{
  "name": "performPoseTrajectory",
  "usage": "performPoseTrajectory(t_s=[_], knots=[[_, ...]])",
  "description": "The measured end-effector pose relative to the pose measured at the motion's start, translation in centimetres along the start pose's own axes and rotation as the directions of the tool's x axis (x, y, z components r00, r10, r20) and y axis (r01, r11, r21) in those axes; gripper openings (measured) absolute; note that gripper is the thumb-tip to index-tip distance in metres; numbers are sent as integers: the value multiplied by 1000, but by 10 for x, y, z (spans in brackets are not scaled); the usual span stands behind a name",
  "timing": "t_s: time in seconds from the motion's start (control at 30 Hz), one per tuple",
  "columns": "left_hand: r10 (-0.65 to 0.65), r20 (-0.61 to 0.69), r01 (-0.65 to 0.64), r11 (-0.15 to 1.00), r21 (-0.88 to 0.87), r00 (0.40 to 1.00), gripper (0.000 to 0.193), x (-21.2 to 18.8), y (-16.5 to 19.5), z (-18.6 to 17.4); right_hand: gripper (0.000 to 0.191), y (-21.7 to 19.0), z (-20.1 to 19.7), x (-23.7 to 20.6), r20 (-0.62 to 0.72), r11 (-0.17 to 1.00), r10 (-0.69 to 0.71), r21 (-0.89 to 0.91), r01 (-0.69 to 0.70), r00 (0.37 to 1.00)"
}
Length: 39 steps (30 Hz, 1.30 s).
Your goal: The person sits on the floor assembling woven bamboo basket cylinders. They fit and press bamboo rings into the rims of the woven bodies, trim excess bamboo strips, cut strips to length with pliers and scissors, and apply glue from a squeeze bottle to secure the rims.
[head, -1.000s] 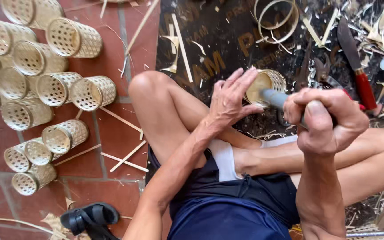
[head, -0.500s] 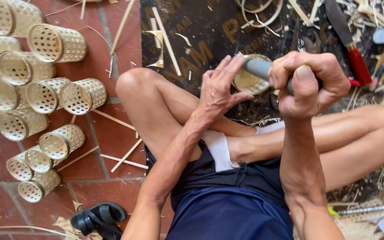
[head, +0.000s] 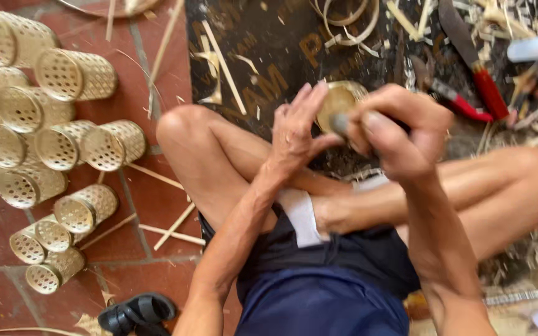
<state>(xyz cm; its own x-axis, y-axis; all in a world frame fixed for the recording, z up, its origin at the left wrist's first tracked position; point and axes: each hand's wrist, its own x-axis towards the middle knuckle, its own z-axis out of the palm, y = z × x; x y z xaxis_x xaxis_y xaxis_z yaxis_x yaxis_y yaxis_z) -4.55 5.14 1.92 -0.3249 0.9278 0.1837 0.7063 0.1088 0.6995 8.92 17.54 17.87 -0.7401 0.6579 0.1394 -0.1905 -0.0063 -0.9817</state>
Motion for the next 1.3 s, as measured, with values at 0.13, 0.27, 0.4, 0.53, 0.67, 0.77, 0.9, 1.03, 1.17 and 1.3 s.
performPoseTrajectory(t_s=[0.13,0.27,0.4,0.53,0.67,0.77,0.9,1.03,1.17,1.3], knots=[[-20,28,19,1000,11,999,102,0,0,-3,20,-26,7,10,-35,994,2,-108,-5,999],[-1,-30,0,1000,-8,1000,101,4,0,-6,17,-33,12,18,-61,993,-13,-116,6,998],[2,1,-2,999,32,1000,101,6,4,-10,20,-25,16,19,-35,981,-1,-195,-6,999],[-55,56,55,998,8,997,101,4,5,-8,17,-14,18,12,-138,966,-148,-231,114,979],[5,-2,-5,1000,9,1000,99,2,-2,-2,18,19,15,13,-224,959,-262,-168,227,939],[-8,-6,8,1000,-2,1000,102,-1,-2,0,18,32,10,1,-241,953,-302,-73,293,922],[-17,10,17,1000,3,1000,102,1,1,0,21,39,8,-2,-218,931,-360,-19,365,907],[6,-7,-6,1000,7,1000,101,2,1,0,21,37,9,8,-189,917,-389,13,398,902],[41,-48,-46,993,-110,998,106,0,5,4,19,10,-12,-21,-189,932,-327,100,349,926],[34,-74,-46,984,-170,997,112,6,18,12,17,-33,-74,-94,-302,930,-323,76,361,897]])
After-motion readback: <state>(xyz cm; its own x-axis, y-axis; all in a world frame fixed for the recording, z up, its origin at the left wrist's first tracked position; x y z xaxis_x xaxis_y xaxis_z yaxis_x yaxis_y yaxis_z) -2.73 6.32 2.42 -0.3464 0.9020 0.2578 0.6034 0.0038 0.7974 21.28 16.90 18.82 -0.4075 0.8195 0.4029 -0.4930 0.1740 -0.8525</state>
